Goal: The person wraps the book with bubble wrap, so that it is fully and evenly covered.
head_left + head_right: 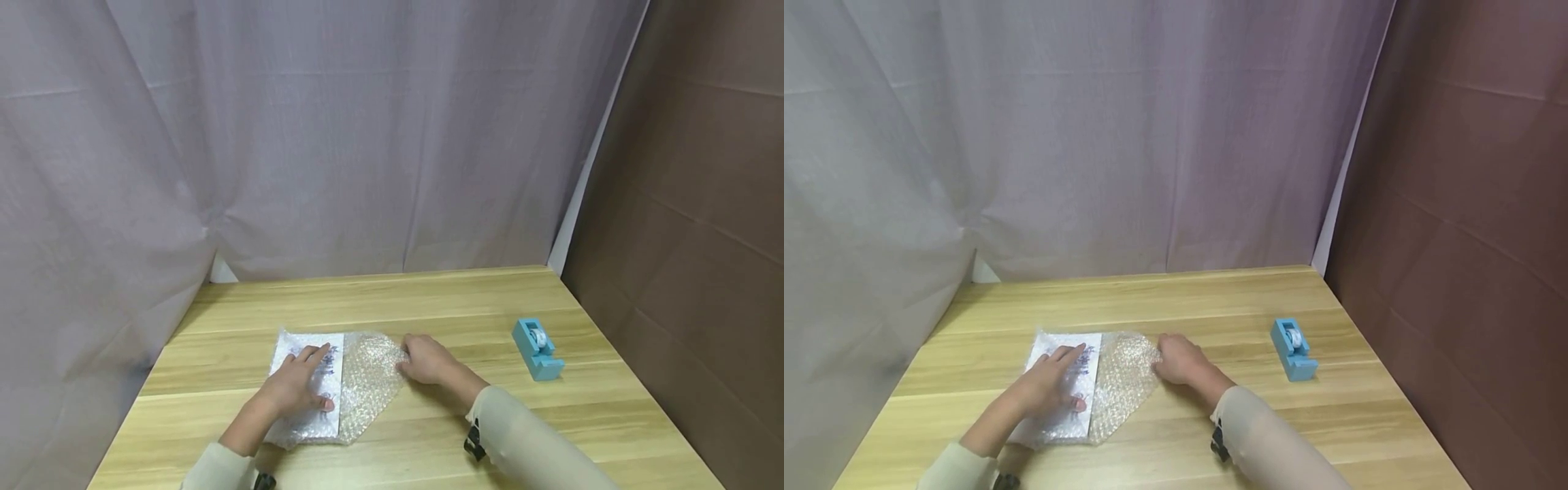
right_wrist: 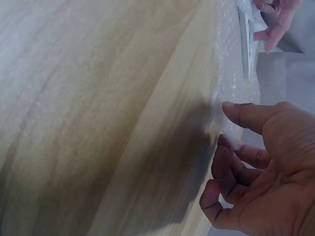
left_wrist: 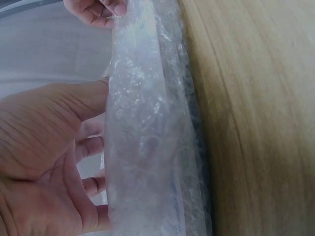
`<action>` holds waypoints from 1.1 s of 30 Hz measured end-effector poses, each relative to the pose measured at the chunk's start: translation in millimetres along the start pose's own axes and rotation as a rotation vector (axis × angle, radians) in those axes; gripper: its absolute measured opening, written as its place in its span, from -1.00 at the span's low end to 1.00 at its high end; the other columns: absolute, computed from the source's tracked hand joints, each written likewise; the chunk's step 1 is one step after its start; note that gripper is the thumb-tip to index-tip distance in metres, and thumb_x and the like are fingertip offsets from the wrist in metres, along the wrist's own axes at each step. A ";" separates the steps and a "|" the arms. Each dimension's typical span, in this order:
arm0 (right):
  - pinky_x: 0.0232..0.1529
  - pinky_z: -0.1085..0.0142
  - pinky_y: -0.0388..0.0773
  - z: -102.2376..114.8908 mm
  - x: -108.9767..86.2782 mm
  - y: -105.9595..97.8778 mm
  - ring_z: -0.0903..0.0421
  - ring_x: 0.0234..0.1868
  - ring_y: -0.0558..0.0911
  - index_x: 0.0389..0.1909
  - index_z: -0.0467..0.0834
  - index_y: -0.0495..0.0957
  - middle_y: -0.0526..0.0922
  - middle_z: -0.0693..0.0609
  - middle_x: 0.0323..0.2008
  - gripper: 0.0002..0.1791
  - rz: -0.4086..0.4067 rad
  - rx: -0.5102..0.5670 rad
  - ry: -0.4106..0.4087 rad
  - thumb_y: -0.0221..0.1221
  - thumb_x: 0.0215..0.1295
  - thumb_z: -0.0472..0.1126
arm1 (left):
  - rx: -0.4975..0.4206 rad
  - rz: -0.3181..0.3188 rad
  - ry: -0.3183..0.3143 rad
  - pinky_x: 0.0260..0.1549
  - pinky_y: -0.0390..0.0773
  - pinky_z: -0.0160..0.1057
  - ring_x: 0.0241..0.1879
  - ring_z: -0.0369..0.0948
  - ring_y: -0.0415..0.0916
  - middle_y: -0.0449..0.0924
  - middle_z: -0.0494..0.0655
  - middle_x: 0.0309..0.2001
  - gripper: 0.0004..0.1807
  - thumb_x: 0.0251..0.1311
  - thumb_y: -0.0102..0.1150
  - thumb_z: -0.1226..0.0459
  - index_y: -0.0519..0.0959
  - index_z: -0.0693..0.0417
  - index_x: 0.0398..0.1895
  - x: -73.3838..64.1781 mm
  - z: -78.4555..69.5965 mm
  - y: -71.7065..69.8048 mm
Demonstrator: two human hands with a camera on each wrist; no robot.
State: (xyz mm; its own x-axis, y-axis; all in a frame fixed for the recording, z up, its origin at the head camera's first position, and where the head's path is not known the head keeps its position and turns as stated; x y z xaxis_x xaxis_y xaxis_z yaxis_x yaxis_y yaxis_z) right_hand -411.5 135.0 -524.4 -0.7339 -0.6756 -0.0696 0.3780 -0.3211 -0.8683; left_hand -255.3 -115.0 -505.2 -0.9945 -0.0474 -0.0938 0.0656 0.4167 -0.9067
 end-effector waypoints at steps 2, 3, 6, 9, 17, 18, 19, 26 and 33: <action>-0.07 0.08 0.73 -0.8 -0.2 0.2 0.04 -0.24 0.63 -0.17 -0.21 0.63 0.68 -0.01 -0.29 -0.77 -0.011 0.034 0.023 0.47 0.39 -0.17 | -0.001 0.001 -0.007 0.26 0.54 0.60 0.50 0.63 0.25 0.34 0.13 0.65 0.30 -0.07 0.72 -0.01 0.22 0.05 0.76 -0.1 0.2 0.8; -0.14 0.13 0.72 -1.1 -0.4 0.0 0.06 -0.28 0.62 -0.23 -0.19 0.63 0.67 0.01 -0.33 -0.79 -0.015 0.056 0.033 0.46 0.40 -0.18 | 0.000 0.000 -0.008 0.27 0.54 0.60 0.51 0.63 0.25 0.34 0.12 0.65 0.29 -0.07 0.72 -0.01 0.23 0.07 0.75 -0.1 0.3 1.2; -0.34 0.27 0.64 -2.0 -0.5 -2.2 0.11 -0.42 0.59 -0.34 -0.15 0.60 0.64 0.03 -0.45 -0.79 -0.035 0.122 0.031 0.42 0.43 -0.21 | 0.010 0.000 -0.009 0.27 0.55 0.57 0.52 0.60 0.25 0.34 0.10 0.65 0.27 -0.07 0.72 -0.02 0.25 0.07 0.74 0.7 0.1 1.9; -0.49 0.35 0.59 -1.8 -0.6 -5.2 0.15 -0.55 0.58 -0.37 -0.14 0.57 0.63 0.03 -0.50 -0.78 -0.040 0.198 0.007 0.37 0.47 -0.24 | 0.026 0.000 -0.007 0.24 0.60 0.54 0.51 0.55 0.30 0.36 0.10 0.64 0.25 -0.07 0.72 -0.03 0.29 0.08 0.72 1.1 -0.1 1.4; -0.46 0.36 0.57 3.3 1.0 -11.0 0.19 -0.55 0.56 -0.34 -0.12 0.57 0.62 0.04 -0.43 -0.83 -0.080 0.286 -0.009 0.36 0.43 -0.25 | 0.039 0.012 -0.007 0.23 0.63 0.51 0.48 0.49 0.34 0.36 0.07 0.62 0.19 -0.05 0.72 -0.03 0.36 0.08 0.68 -0.1 -2.7 -1.8; -0.44 0.36 0.57 4.1 1.1 -11.4 0.18 -0.52 0.56 -0.34 -0.12 0.57 0.62 0.04 -0.41 -0.84 -0.083 0.299 -0.003 0.36 0.43 -0.24 | 0.042 0.013 -0.007 0.22 0.64 0.50 0.47 0.48 0.35 0.36 0.06 0.61 0.18 -0.05 0.71 -0.03 0.36 0.08 0.68 0.0 -2.9 -1.9; -0.43 0.36 0.57 4.7 1.3 -11.5 0.17 -0.48 0.56 -0.33 -0.11 0.58 0.63 0.04 -0.40 -0.84 -0.088 0.311 0.004 0.36 0.43 -0.24 | 0.045 0.015 -0.008 0.21 0.65 0.49 0.47 0.47 0.36 0.36 0.06 0.61 0.18 -0.04 0.71 -0.03 0.36 0.07 0.68 0.2 -3.0 -2.1; -0.33 0.30 0.60 9.3 1.5 -10.6 0.12 -0.35 0.60 -0.31 -0.12 0.58 0.69 -0.02 -0.26 -0.85 -0.120 0.408 0.031 0.33 0.48 -0.21 | 0.050 0.015 -0.010 0.19 0.66 0.48 0.45 0.45 0.38 0.36 0.06 0.61 0.18 -0.05 0.71 -0.03 0.37 0.08 0.68 0.8 -1.9 -1.3; -0.16 0.01 0.89 15.3 3.0 -6.9 -0.02 -0.34 0.80 -0.18 -0.23 0.49 0.56 -0.04 -0.23 -0.86 -0.042 0.673 0.034 0.20 0.62 -0.26 | 0.041 0.014 -0.011 0.17 0.67 0.48 0.45 0.44 0.37 0.37 0.05 0.60 0.17 -0.05 0.72 -0.02 0.38 0.07 0.67 0.8 -2.6 -1.7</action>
Point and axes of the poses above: each hand's wrist, its own x-axis towards the middle knuckle, its own y-axis out of the palm, z = x × y, the point moved 2 cm from there along x, towards the middle knuckle
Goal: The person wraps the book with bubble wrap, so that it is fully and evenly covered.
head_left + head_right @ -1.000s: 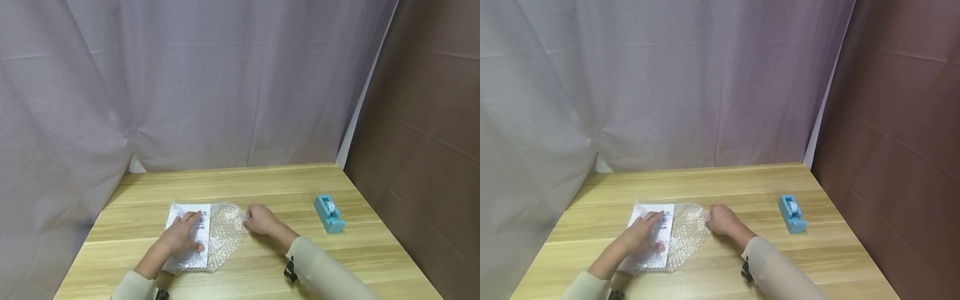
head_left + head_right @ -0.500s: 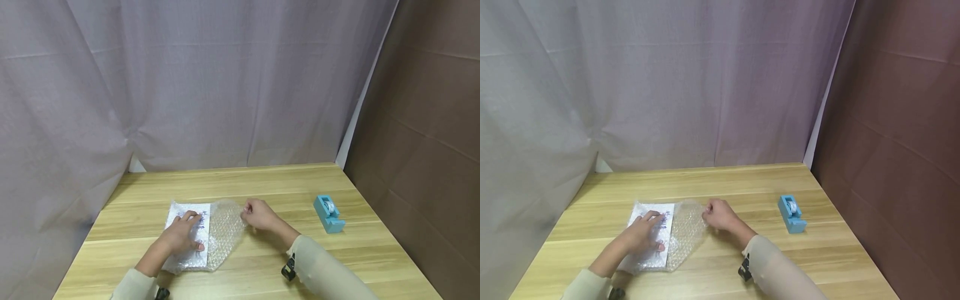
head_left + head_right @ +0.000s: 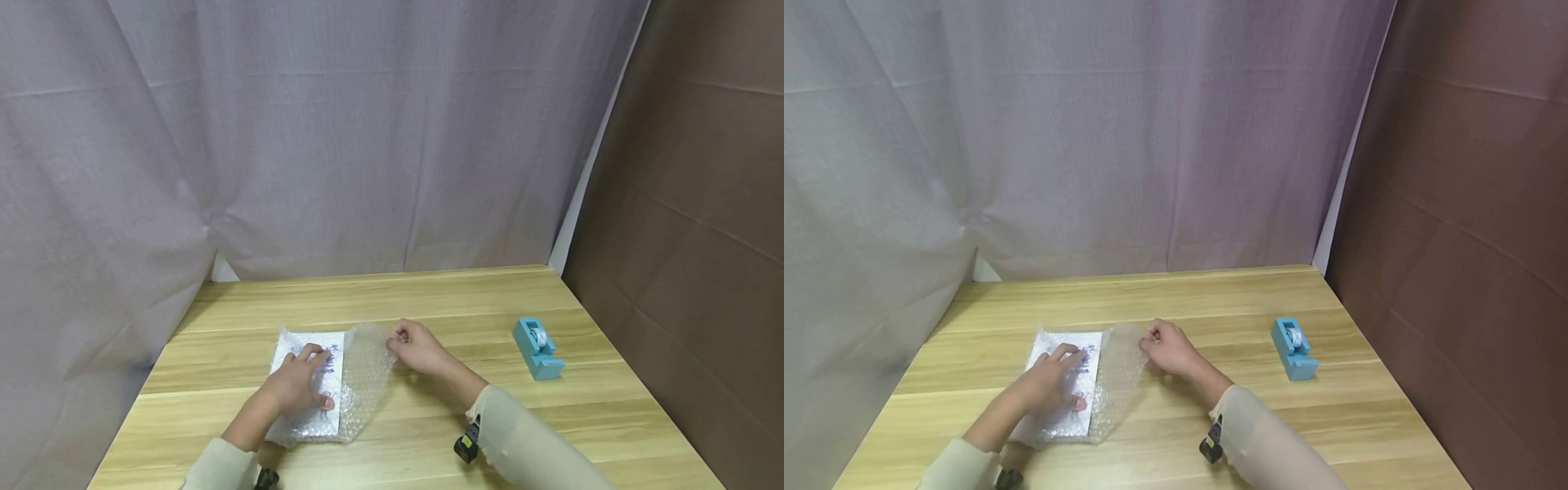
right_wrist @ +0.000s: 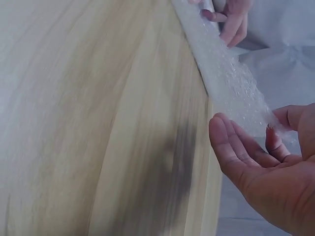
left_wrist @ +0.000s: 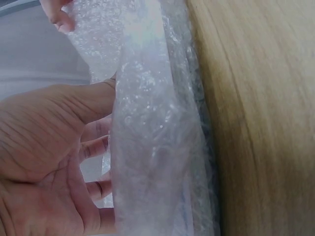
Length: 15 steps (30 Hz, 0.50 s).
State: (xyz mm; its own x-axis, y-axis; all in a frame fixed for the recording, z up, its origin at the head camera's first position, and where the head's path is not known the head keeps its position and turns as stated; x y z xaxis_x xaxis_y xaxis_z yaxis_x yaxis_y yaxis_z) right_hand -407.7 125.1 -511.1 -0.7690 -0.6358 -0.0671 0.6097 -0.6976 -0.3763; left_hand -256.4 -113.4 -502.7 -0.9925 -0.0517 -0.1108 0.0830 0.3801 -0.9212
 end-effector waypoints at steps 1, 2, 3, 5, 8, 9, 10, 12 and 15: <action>-0.15 0.00 0.89 0.8 0.3 0.8 -0.02 -0.35 0.81 -0.16 -0.24 0.49 0.57 -0.06 -0.21 -0.87 0.002 0.020 0.001 0.20 0.63 -0.26 | -0.002 0.000 0.000 0.16 0.68 0.48 0.45 0.43 0.37 0.37 0.05 0.60 0.17 -0.06 0.72 -0.02 0.38 0.07 0.67 0.2 0.2 0.3; -0.15 0.00 0.89 1.6 0.5 1.7 -0.01 -0.36 0.81 -0.14 -0.25 0.50 0.59 -0.07 -0.20 -0.87 0.002 0.037 0.003 0.19 0.63 -0.27 | -0.004 -0.001 0.000 0.16 0.68 0.47 0.45 0.43 0.37 0.37 0.05 0.60 0.17 -0.06 0.72 -0.02 0.38 0.07 0.67 0.4 0.5 0.5; -0.15 -0.01 0.89 2.3 0.5 2.5 0.00 -0.37 0.80 -0.12 -0.26 0.50 0.61 -0.09 -0.18 -0.88 0.003 0.048 0.004 0.19 0.63 -0.27 | -0.004 -0.002 0.001 0.16 0.68 0.47 0.45 0.43 0.37 0.37 0.05 0.60 0.17 -0.06 0.72 -0.02 0.38 0.07 0.67 0.6 0.7 0.8; -0.14 -0.02 0.89 3.9 0.4 4.1 0.04 -0.37 0.78 -0.10 -0.28 0.51 0.63 -0.12 -0.15 -0.89 0.004 0.076 0.010 0.18 0.63 -0.29 | -0.002 -0.005 0.005 0.16 0.68 0.47 0.44 0.43 0.38 0.37 0.06 0.59 0.17 -0.06 0.72 -0.02 0.39 0.08 0.67 1.0 1.5 1.6; -0.11 -0.05 0.88 6.4 -0.5 5.8 0.07 -0.37 0.75 -0.07 -0.31 0.50 0.66 -0.18 -0.07 -0.90 0.008 0.116 0.012 0.17 0.63 -0.32 | 0.000 -0.008 0.009 0.16 0.68 0.47 0.42 0.43 0.40 0.38 0.07 0.58 0.17 -0.07 0.72 -0.01 0.39 0.09 0.66 1.3 2.6 2.6; -0.10 -0.05 0.88 7.1 -1.0 6.2 0.08 -0.36 0.75 -0.07 -0.31 0.50 0.66 -0.20 -0.05 -0.90 0.011 0.129 0.012 0.17 0.63 -0.32 | 0.001 -0.009 0.011 0.17 0.68 0.47 0.41 0.43 0.40 0.38 0.08 0.58 0.17 -0.07 0.72 -0.01 0.39 0.09 0.66 1.5 3.0 3.0; -0.08 -0.06 0.88 7.7 -1.4 6.6 0.09 -0.35 0.74 -0.06 -0.32 0.49 0.66 -0.22 -0.02 -0.90 0.014 0.140 0.013 0.16 0.64 -0.33 | 0.001 -0.009 0.012 0.18 0.67 0.47 0.41 0.43 0.40 0.38 0.08 0.58 0.17 -0.07 0.72 -0.01 0.40 0.10 0.66 1.6 3.3 3.2; -0.07 -0.06 0.88 8.7 -1.9 7.3 0.10 -0.33 0.73 -0.06 -0.32 0.49 0.68 -0.25 0.03 -0.90 0.019 0.154 0.014 0.15 0.65 -0.33 | -0.003 -0.010 0.015 0.20 0.67 0.46 0.40 0.43 0.40 0.39 0.09 0.58 0.17 -0.07 0.72 -0.01 0.40 0.11 0.66 2.0 3.8 3.6; -0.08 0.00 0.89 10.8 -2.1 8.7 0.11 -0.28 0.74 -0.05 -0.31 0.49 0.73 -0.32 0.07 -0.90 0.031 0.174 0.005 0.13 0.67 -0.32 | -0.007 -0.011 0.021 0.24 0.64 0.46 0.40 0.44 0.40 0.39 0.09 0.57 0.16 -0.06 0.72 -0.01 0.40 0.12 0.66 2.4 4.0 3.7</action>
Point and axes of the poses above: each hand's wrist, its own x-axis towards the middle knuckle, its own y-axis out of the palm, z = x × y, the point moved 2 cm from there along x, towards the middle knuckle
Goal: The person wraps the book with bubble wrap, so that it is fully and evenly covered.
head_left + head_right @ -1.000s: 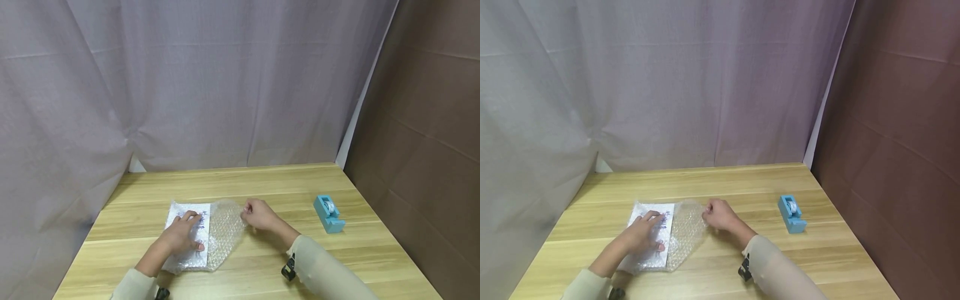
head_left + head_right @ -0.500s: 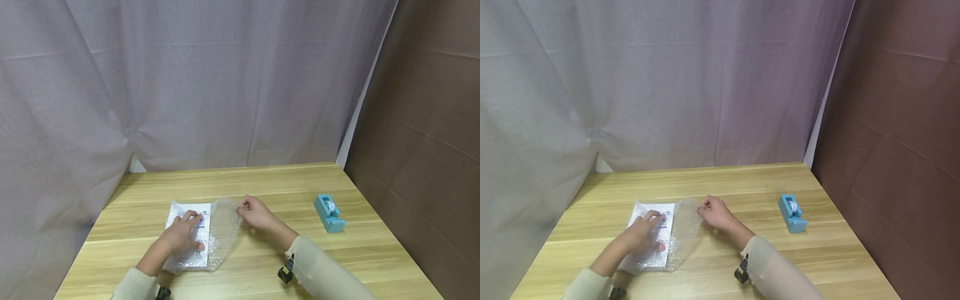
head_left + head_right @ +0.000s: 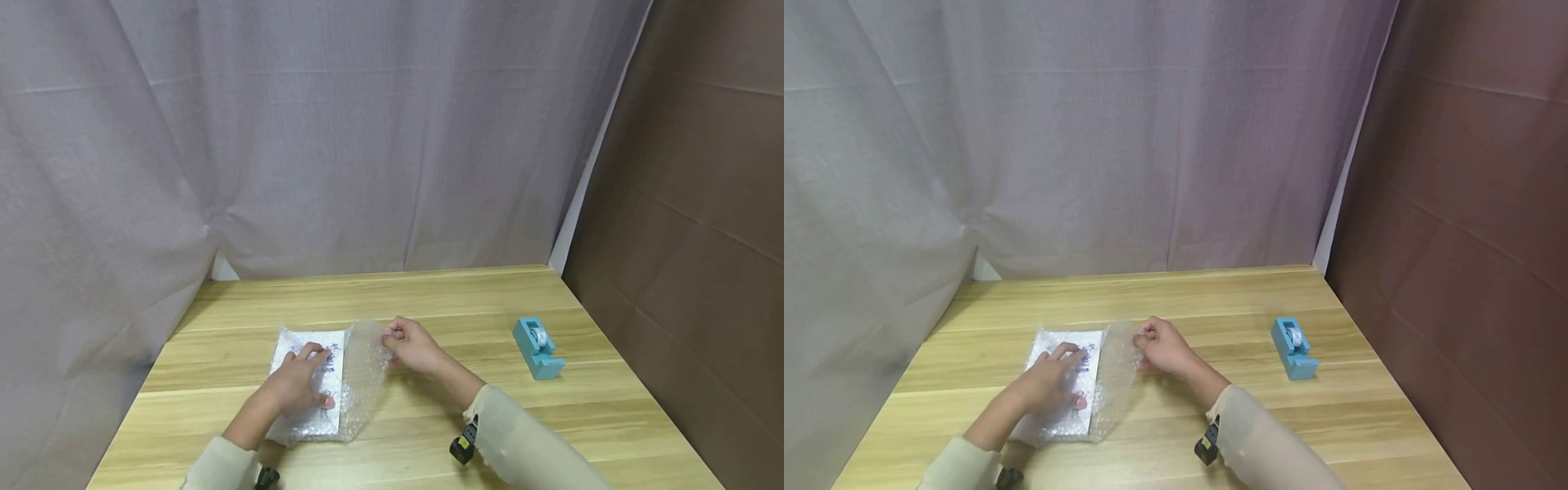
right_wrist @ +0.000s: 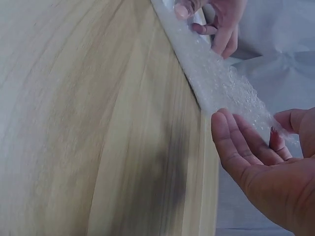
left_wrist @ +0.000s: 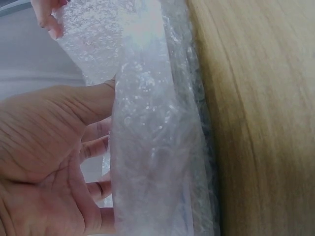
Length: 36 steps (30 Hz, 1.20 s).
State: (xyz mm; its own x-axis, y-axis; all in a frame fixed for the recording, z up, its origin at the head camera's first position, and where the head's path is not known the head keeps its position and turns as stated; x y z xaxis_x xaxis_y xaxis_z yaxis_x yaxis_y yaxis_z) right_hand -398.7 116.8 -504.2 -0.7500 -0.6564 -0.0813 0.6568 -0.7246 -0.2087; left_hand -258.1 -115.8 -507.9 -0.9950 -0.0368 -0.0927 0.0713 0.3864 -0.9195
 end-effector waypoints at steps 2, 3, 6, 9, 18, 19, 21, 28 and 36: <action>-0.08 0.06 0.89 2.4 0.1 1.9 0.12 -0.23 0.77 -0.06 -0.31 0.48 0.77 -0.35 0.09 -0.90 0.015 0.014 -0.018 0.11 0.68 -0.32 | -0.002 0.002 -0.001 0.25 0.64 0.46 0.40 0.44 0.40 0.38 0.09 0.58 0.16 -0.06 0.72 -0.01 0.39 0.12 0.66 -0.1 0.0 -0.4; -0.08 0.08 0.89 3.4 0.0 2.9 0.12 -0.20 0.78 -0.06 -0.31 0.48 0.78 -0.36 0.10 -0.90 0.023 0.020 -0.028 0.10 0.69 -0.32 | -0.003 0.003 -0.001 0.25 0.64 0.46 0.41 0.43 0.39 0.38 0.09 0.58 0.16 -0.05 0.72 -0.01 0.39 0.11 0.66 -0.3 -0.1 -0.6; -0.05 0.07 0.88 5.1 0.6 6.0 0.12 -0.17 0.81 -0.07 -0.32 0.46 0.79 -0.38 0.14 -0.90 0.056 0.055 -0.052 0.05 0.70 -0.34 | -0.008 0.010 -0.007 0.22 0.66 0.46 0.41 0.42 0.39 0.37 0.09 0.59 0.16 -0.05 0.71 0.00 0.38 0.10 0.67 -1.2 -0.4 -1.0; -0.02 0.03 0.88 4.9 0.9 8.1 0.11 -0.18 0.82 -0.04 -0.32 0.44 0.76 -0.40 0.19 -0.90 0.073 0.109 -0.028 0.01 0.71 -0.34 | -0.012 0.012 -0.008 0.19 0.67 0.46 0.41 0.41 0.40 0.36 0.09 0.60 0.16 -0.05 0.71 0.00 0.38 0.10 0.67 -1.4 -1.2 -1.3; 0.13 -0.14 0.83 8.4 -4.6 18.4 -0.05 0.01 0.82 0.13 -0.39 0.37 0.61 -0.48 0.32 -0.77 0.098 0.278 0.059 -0.10 0.76 -0.29 | -0.005 0.016 -0.009 0.16 0.68 0.47 0.43 0.43 0.38 0.35 0.07 0.61 0.17 -0.05 0.71 -0.01 0.38 0.06 0.68 -0.9 -1.0 -1.4; 0.12 -0.13 0.83 8.8 -4.6 19.6 -0.04 0.01 0.81 0.13 -0.39 0.37 0.61 -0.48 0.33 -0.77 0.097 0.281 0.062 -0.10 0.76 -0.28 | -0.006 0.017 -0.007 0.16 0.68 0.48 0.43 0.43 0.38 0.35 0.07 0.61 0.17 -0.05 0.71 -0.02 0.38 0.07 0.68 -0.8 -0.9 -1.4; 0.12 -0.12 0.83 8.6 -3.4 21.7 -0.01 0.01 0.80 0.14 -0.38 0.39 0.61 -0.46 0.35 -0.76 0.094 0.289 0.071 -0.10 0.76 -0.27 | -0.007 0.018 -0.005 0.16 0.68 0.48 0.43 0.44 0.38 0.35 0.07 0.61 0.17 -0.05 0.71 -0.02 0.37 0.07 0.68 -0.4 -0.7 -1.6; 0.24 -0.21 0.76 10.6 -0.9 28.1 -0.06 0.15 0.77 0.30 -0.42 0.40 0.63 -0.41 0.35 -0.64 0.107 0.305 0.065 -0.10 0.77 -0.23 | 0.004 0.019 -0.008 0.14 0.69 0.47 0.44 0.43 0.37 0.33 0.06 0.63 0.18 -0.03 0.70 -0.04 0.36 0.06 0.69 0.2 0.0 -2.9; 0.31 -0.41 0.63 14.2 -4.1 33.8 -0.16 0.16 0.72 0.34 -0.36 0.37 0.51 -0.38 0.48 -0.62 0.119 0.294 0.120 -0.10 0.79 -0.16 | 0.009 0.024 -0.001 0.12 0.71 0.46 0.41 0.43 0.39 0.33 0.09 0.62 0.15 0.00 0.70 -0.02 0.37 0.09 0.68 -1.5 -1.2 -1.8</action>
Point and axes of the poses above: each hand's wrist, its own x-axis towards the middle knuckle, its own y-axis out of the palm, z = x × y, the point moved 2 cm from there along x, towards the middle knuckle
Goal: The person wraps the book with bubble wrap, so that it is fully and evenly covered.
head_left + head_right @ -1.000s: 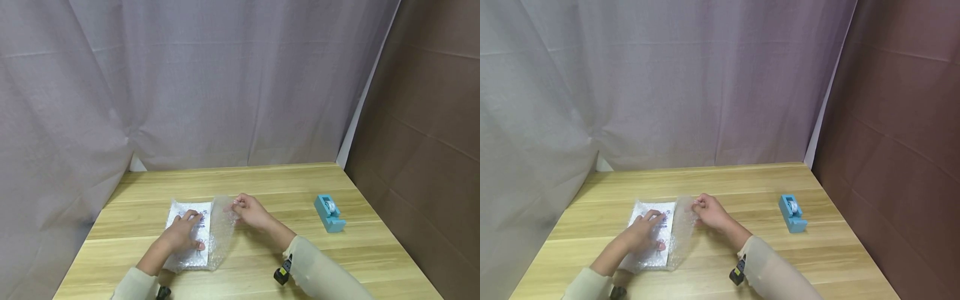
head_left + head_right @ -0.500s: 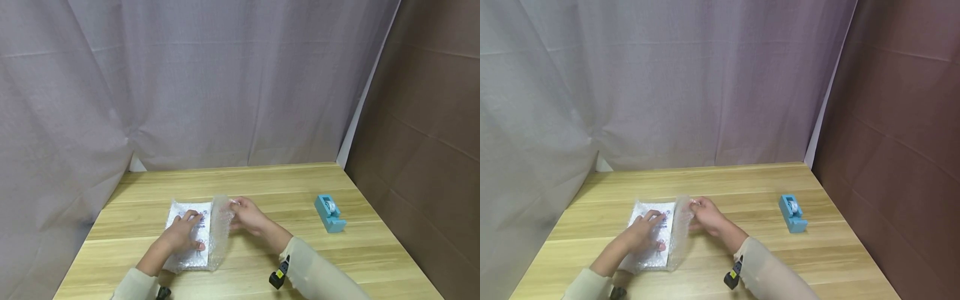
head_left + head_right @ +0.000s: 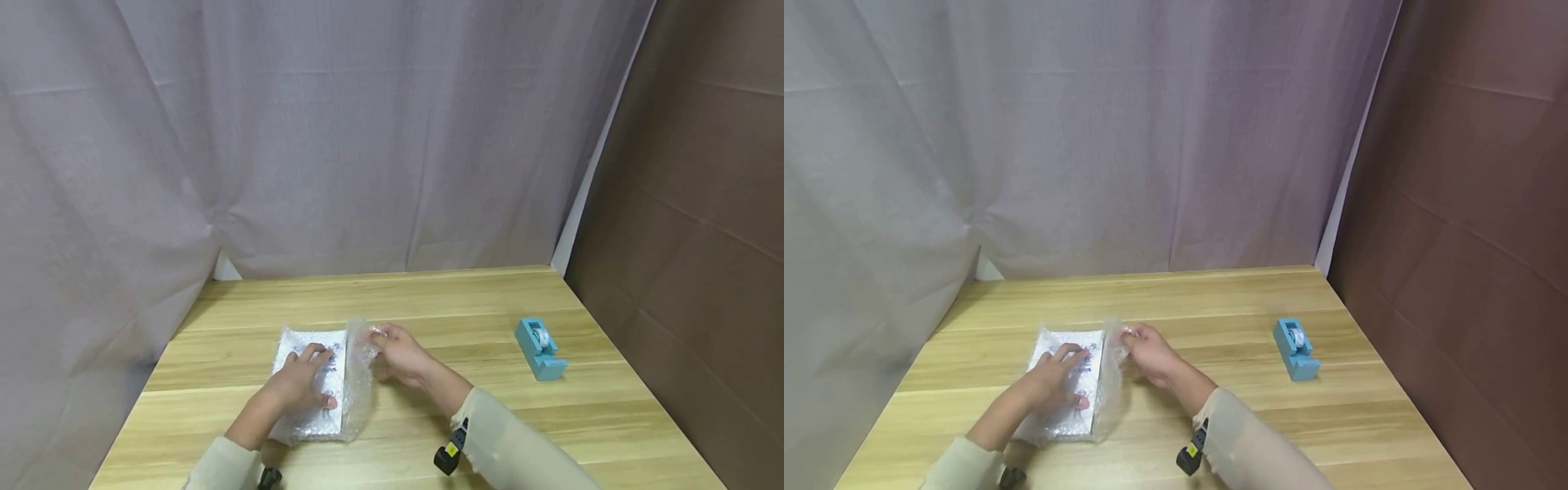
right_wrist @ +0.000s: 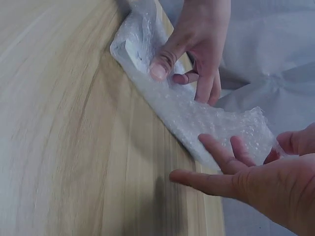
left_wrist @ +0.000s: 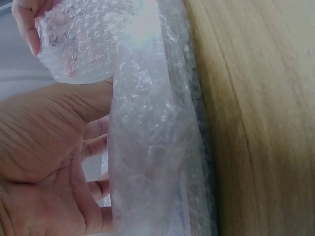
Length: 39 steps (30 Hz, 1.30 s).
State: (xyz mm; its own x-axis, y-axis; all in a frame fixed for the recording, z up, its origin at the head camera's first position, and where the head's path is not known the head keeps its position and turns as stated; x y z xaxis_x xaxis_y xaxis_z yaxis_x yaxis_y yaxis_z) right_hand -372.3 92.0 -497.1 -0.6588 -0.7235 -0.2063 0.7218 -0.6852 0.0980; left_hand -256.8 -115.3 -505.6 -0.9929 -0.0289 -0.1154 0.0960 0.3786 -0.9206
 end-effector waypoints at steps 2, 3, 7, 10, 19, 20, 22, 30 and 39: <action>0.34 -0.58 0.50 0.5 0.2 2.4 -0.31 0.26 0.68 0.40 -0.37 0.31 0.40 -0.39 0.56 -0.57 0.006 0.002 0.008 -0.11 0.80 -0.13 | 0.002 0.001 0.000 0.11 0.71 0.45 0.41 0.42 0.39 0.32 0.10 0.62 0.15 0.01 0.70 -0.02 0.36 0.09 0.68 -0.1 -1.1 -0.1; 0.34 -0.65 0.42 1.0 0.1 4.0 -0.38 0.30 0.64 0.42 -0.38 0.29 0.35 -0.40 0.58 -0.55 0.008 0.006 0.011 -0.12 0.80 -0.12 | 0.004 0.003 0.000 0.10 0.71 0.45 0.40 0.42 0.39 0.32 0.10 0.62 0.14 0.02 0.70 -0.02 0.36 0.09 0.68 0.0 -1.6 -0.2; 0.30 -0.73 0.36 0.5 1.5 10.6 -0.48 0.40 0.58 0.39 -0.37 0.27 0.35 -0.42 0.56 -0.56 0.006 0.017 0.019 -0.12 0.80 -0.10 | -0.001 0.013 -0.006 0.09 0.71 0.47 0.42 0.43 0.37 0.31 0.11 0.63 0.14 0.03 0.69 -0.02 0.36 0.10 0.68 0.2 -2.5 0.2; 0.27 -0.66 0.47 -1.3 2.3 14.6 -0.42 0.36 0.62 0.31 -0.33 0.31 0.43 -0.41 0.48 -0.61 0.001 0.028 0.019 -0.10 0.80 -0.10 | -0.001 0.029 -0.007 0.07 0.71 0.48 0.44 0.45 0.35 0.27 0.11 0.65 0.14 0.07 0.66 -0.03 0.33 0.10 0.69 0.1 -1.2 1.9; 0.27 -0.61 0.53 -7.9 4.2 23.3 -0.38 0.33 0.70 0.16 -0.27 0.33 0.51 -0.42 0.41 -0.74 0.000 0.045 0.010 -0.09 0.79 -0.13 | 0.004 0.053 -0.003 0.06 0.70 0.51 0.48 0.49 0.30 0.23 0.11 0.67 0.14 0.11 0.62 -0.05 0.29 0.12 0.71 -2.5 -1.4 2.0; 0.27 -0.61 0.52 -8.3 4.7 24.0 -0.38 0.33 0.70 0.17 -0.27 0.33 0.51 -0.42 0.41 -0.73 0.001 0.047 0.008 -0.09 0.79 -0.13 | 0.006 0.051 -0.001 0.06 0.70 0.51 0.48 0.49 0.30 0.23 0.11 0.67 0.14 0.11 0.62 -0.06 0.29 0.12 0.71 -2.3 -1.4 2.1; 0.28 -0.60 0.53 -9.6 6.1 25.6 -0.38 0.33 0.70 0.20 -0.28 0.33 0.50 -0.41 0.43 -0.71 0.006 0.051 0.005 -0.09 0.79 -0.13 | 0.010 0.050 0.004 0.05 0.71 0.51 0.47 0.49 0.31 0.23 0.12 0.67 0.14 0.11 0.62 -0.07 0.29 0.13 0.71 -1.9 -1.4 2.4; 0.27 -0.50 0.62 -10.8 10.5 35.1 -0.39 0.35 0.69 0.25 -0.30 0.35 0.51 -0.40 0.46 -0.69 0.018 0.067 -0.002 -0.10 0.79 -0.14 | 0.030 0.051 0.025 0.02 0.73 0.49 0.44 0.47 0.33 0.24 0.12 0.66 0.12 0.15 0.60 -0.07 0.28 0.13 0.71 -1.4 0.2 1.5; 0.10 -0.28 0.80 -19.0 13.2 42.3 -0.34 0.26 0.72 0.18 -0.30 0.34 0.56 -0.37 0.34 -0.73 0.009 0.060 -0.007 -0.07 0.77 -0.15 | 0.007 0.023 0.007 0.10 0.68 0.53 0.55 0.49 0.24 0.27 0.04 0.65 0.18 0.00 0.75 0.11 0.31 0.09 0.71 -1.3 1.8 1.5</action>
State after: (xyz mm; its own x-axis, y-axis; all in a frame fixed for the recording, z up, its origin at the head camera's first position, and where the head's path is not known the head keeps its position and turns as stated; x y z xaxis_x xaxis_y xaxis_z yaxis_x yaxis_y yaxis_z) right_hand -346.4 55.1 -514.2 -0.6539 -0.7302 -0.1982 0.7139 -0.6822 0.1580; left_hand -255.2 -116.4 -507.6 -0.9908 -0.0142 -0.1343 0.1194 0.3730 -0.9201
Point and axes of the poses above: each hand's wrist, its own x-axis towards the middle knuckle, its own y-axis out of the palm, z = x × y, the point moved 2 cm from there along x, towards the middle knuckle
